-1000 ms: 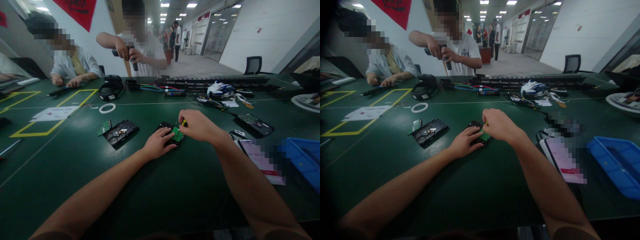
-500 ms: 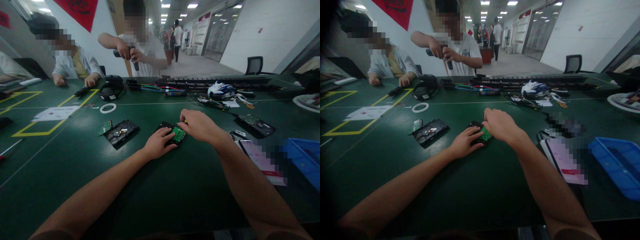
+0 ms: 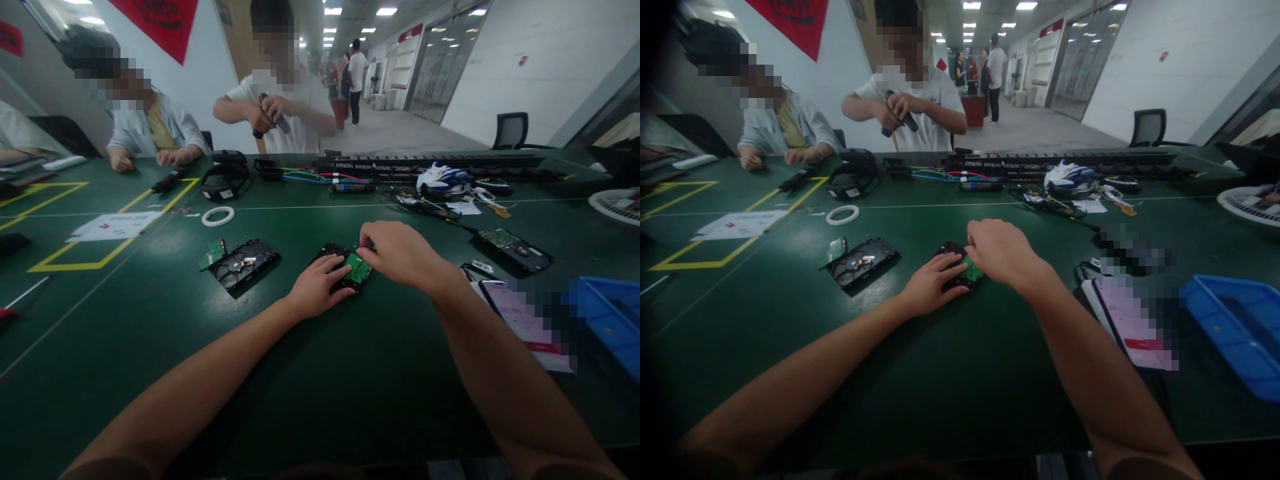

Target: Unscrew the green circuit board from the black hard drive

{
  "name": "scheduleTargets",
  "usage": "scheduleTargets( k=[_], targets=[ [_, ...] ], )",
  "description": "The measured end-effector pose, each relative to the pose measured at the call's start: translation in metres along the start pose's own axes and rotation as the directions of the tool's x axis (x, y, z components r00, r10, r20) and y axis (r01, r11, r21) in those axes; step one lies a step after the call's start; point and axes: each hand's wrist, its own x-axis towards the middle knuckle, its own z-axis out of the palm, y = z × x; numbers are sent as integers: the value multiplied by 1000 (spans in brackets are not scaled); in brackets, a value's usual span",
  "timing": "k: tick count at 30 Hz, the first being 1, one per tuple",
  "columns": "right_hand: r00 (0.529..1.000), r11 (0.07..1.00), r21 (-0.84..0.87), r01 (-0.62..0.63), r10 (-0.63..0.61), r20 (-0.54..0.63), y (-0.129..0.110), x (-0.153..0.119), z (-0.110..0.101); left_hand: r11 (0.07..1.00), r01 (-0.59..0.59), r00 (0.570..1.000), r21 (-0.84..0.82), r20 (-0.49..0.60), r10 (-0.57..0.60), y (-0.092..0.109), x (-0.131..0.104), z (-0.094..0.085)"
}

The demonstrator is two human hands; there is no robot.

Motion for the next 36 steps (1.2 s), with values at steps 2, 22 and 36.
scheduleTargets(
  k=[2, 22, 36],
  targets=[
    [997, 994, -75, -79, 78, -11, -5, 1, 1, 1000, -3, 1000, 4, 4, 3, 0, 0, 0],
    [1000, 1000, 29, 12, -12, 2, 0, 0, 3, 1000, 5, 1000, -8, 9, -5, 0, 0, 0],
    [999, 998, 43, 53, -53, 11, -3, -2, -1, 1000, 0, 1000, -3, 6, 0, 0, 0, -1]
  ],
)
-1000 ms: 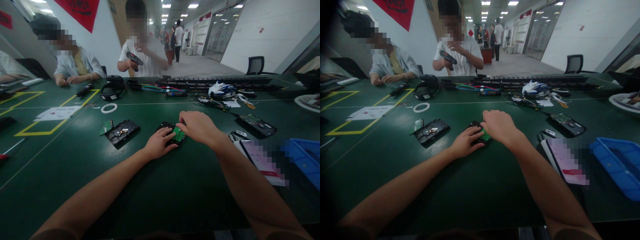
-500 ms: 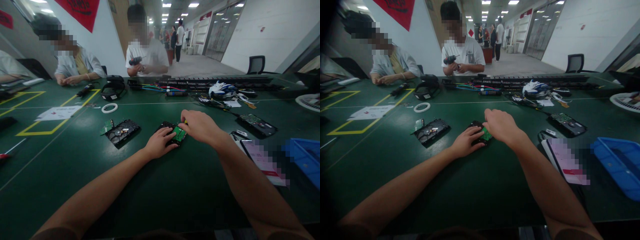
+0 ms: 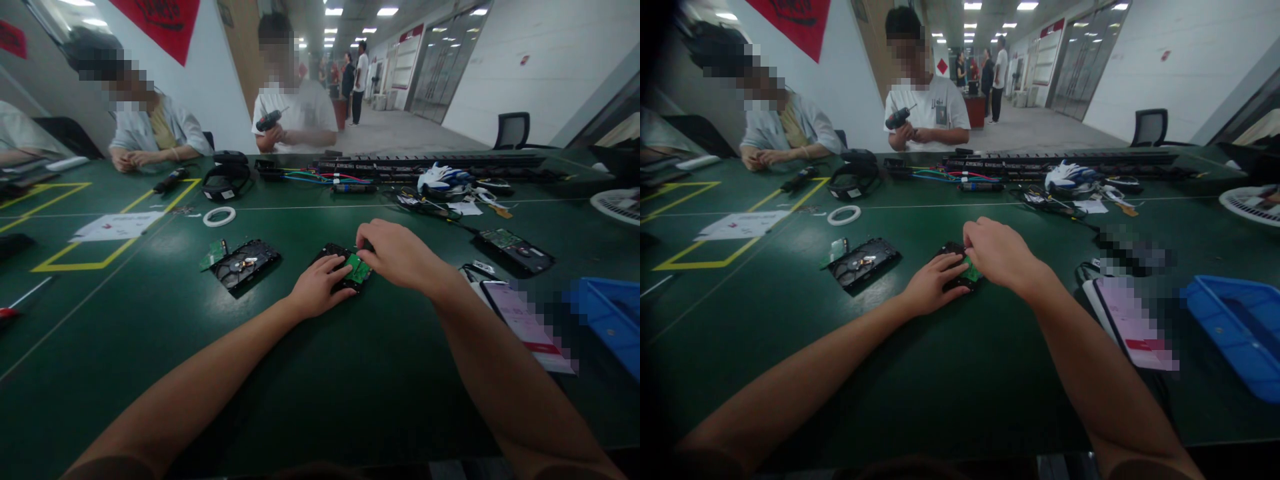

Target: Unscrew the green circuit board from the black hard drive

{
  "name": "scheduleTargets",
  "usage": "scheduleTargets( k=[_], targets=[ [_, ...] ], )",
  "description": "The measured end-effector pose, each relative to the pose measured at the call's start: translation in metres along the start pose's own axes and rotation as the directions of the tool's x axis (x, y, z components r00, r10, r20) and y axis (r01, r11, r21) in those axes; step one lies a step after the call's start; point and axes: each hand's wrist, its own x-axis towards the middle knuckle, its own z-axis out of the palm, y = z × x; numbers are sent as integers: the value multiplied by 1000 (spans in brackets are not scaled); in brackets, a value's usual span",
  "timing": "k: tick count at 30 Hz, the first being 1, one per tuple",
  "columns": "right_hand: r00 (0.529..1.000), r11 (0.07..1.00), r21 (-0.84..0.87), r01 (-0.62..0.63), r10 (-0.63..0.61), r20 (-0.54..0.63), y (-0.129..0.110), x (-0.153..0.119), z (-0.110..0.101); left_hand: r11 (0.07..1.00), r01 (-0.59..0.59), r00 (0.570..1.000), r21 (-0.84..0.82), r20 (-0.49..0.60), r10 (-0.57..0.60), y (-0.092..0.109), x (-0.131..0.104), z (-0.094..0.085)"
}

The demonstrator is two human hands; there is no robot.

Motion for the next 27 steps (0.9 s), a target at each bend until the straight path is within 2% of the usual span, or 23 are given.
scheduleTargets(
  k=[4, 6, 9, 11, 16, 20, 22, 27],
  targets=[
    [990, 985, -104, -139, 135, -45, -5, 2, 2, 1000, -8, 1000, -10, -6, 8, -1, 0, 1],
    [990, 986, -97, -134, 130, -46, -4, 1, 4, 1000, -8, 1000, -7, -3, 8, -1, 0, 1],
    [1000, 1000, -14, -10, 10, -26, 1, 1, 4, 1000, 0, 1000, 0, 1, 0, -1, 0, 1],
    [1000, 1000, 13, 15, -15, -13, 2, 1, 4, 1000, 2, 1000, 5, 4, -2, -1, 0, 2],
    [992, 988, -102, -116, 111, -54, -5, 3, 5, 1000, -2, 1000, 3, 7, 2, -2, 0, 3],
    [986, 976, -144, -165, 157, -60, -6, 3, 6, 1000, 0, 1000, 2, 6, 0, -2, 0, 2],
    [990, 982, -128, -138, 132, -51, -3, 3, 5, 1000, 1, 1000, 3, 8, -1, -2, 0, 2],
    [996, 994, 61, 88, -87, -14, 4, 2, 3, 1000, 3, 1000, 5, 13, -3, -1, 0, 1]
  ],
)
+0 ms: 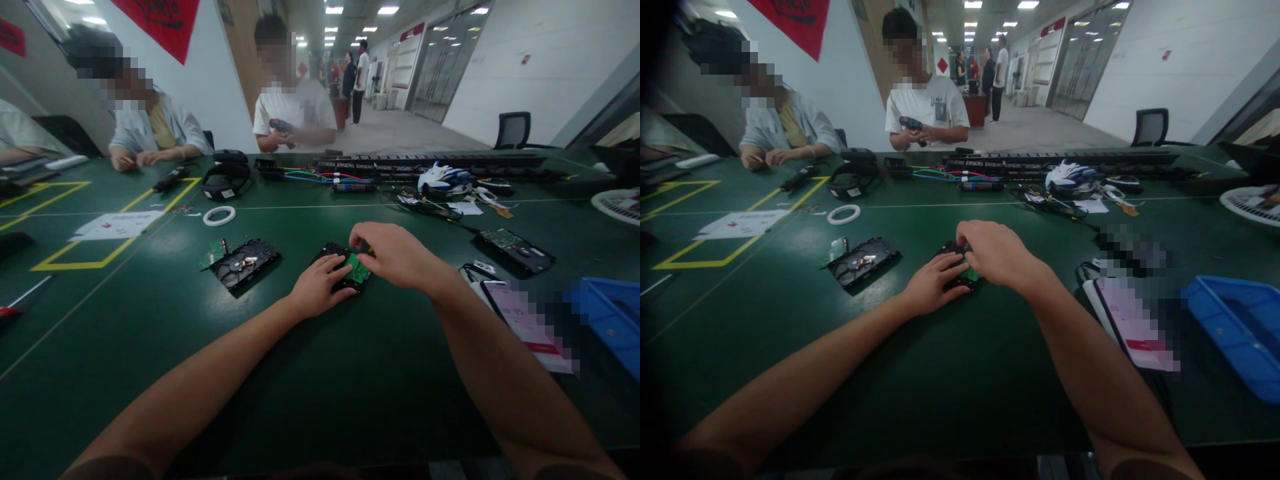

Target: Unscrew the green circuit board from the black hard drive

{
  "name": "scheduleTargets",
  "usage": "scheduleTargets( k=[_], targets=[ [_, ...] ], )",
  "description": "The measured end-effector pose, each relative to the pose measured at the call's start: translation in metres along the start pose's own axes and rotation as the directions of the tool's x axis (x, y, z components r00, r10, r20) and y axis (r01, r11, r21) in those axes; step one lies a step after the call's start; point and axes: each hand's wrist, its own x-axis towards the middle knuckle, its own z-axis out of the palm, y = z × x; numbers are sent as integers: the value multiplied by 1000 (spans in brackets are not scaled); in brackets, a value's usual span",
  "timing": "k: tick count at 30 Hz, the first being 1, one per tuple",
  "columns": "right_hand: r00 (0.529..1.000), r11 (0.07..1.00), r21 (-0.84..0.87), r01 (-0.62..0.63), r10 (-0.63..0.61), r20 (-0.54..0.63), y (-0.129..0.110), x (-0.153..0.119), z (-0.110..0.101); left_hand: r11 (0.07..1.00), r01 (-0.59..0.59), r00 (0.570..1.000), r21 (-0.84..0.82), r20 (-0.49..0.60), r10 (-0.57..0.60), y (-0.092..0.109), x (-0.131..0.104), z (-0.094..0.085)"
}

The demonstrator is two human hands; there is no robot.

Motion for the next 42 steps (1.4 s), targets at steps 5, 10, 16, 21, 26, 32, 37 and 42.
scheduleTargets(
  k=[5, 10, 16, 21, 26, 32, 37, 42],
  targets=[
    [1000, 1000, -9, -5, 5, 17, 0, -3, 0, 1000, -3, 1000, -6, -7, 3, 0, 0, 0],
    [989, 978, -146, -147, 146, -15, -7, -1, -2, 1000, -7, 1000, -12, -16, 6, 0, 1, 1],
    [966, 935, -243, -259, 256, -45, -14, 2, -2, 1000, -8, 1000, -22, -18, 7, 0, 0, 1],
    [990, 981, -134, -143, 141, -23, -7, 1, 0, 1000, 0, 1000, -26, -17, -1, 1, 0, 0],
    [998, 997, -53, -60, 59, -8, -2, 0, 1, 1000, -1, 1000, -20, -11, 1, 2, 0, -2],
    [999, 998, -39, -43, 43, 7, -2, -2, 0, 1000, -2, 1000, -4, -4, 2, 2, 0, -2],
    [981, 970, -152, -192, 187, -46, -9, 1, -1, 1000, -11, 1000, -13, -7, 11, -1, 0, 1],
    [969, 949, -198, -246, 243, -41, -11, 1, -1, 1000, -11, 1000, -17, -16, 10, 0, 0, 0]
  ],
)
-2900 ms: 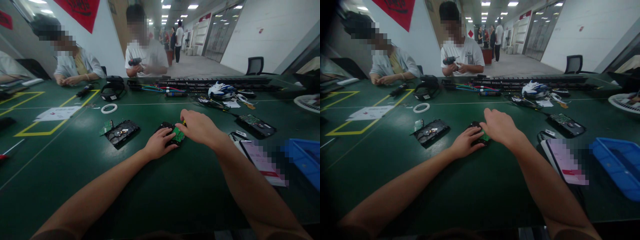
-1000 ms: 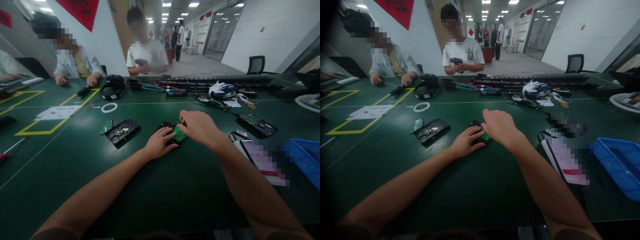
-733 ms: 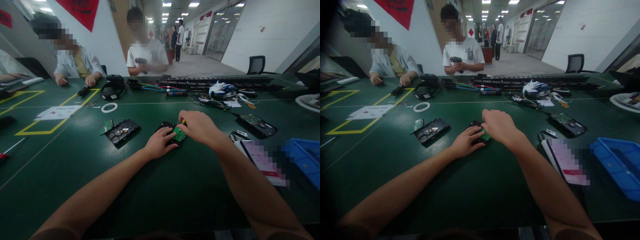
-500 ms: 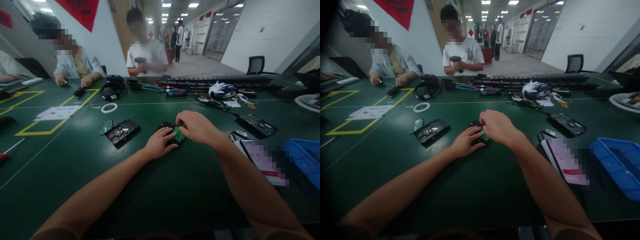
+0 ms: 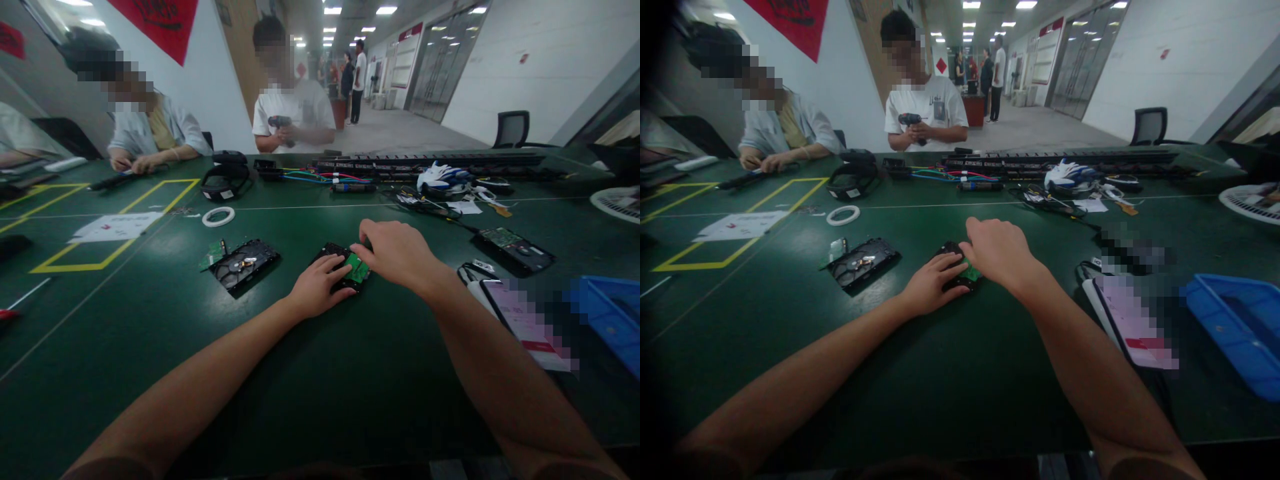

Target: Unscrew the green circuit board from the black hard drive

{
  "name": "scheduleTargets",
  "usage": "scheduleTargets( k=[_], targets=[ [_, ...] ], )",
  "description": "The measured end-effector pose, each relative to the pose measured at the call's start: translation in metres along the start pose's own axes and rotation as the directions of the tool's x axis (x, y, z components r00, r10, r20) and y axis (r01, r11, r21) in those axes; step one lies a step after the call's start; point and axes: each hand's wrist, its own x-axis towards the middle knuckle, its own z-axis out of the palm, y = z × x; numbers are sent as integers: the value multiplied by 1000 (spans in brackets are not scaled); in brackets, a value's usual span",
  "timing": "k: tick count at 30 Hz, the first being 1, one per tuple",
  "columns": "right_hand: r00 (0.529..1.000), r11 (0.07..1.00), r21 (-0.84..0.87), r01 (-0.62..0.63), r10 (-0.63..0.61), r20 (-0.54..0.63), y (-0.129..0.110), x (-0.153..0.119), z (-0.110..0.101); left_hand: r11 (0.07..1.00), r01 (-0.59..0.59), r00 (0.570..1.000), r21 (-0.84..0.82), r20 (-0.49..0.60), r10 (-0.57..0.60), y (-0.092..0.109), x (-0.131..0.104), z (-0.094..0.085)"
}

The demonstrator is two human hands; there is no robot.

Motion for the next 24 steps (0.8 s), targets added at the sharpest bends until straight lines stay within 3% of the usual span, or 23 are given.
scheduleTargets(
  k=[5, 15, 24],
  targets=[
    [995, 993, 72, 93, -91, -29, 4, 1, 3, 1000, 2, 1000, 19, -2, -2, 1, 0, 0],
    [1000, 1000, -15, 12, -12, -6, 1, 1, 3, 1000, 4, 1000, 7, 0, -4, 1, 1, -1],
    [982, 965, 191, 179, -186, 17, 10, 2, 5, 1000, 9, 1000, 18, 4, -9, 1, 0, 0]
  ],
)
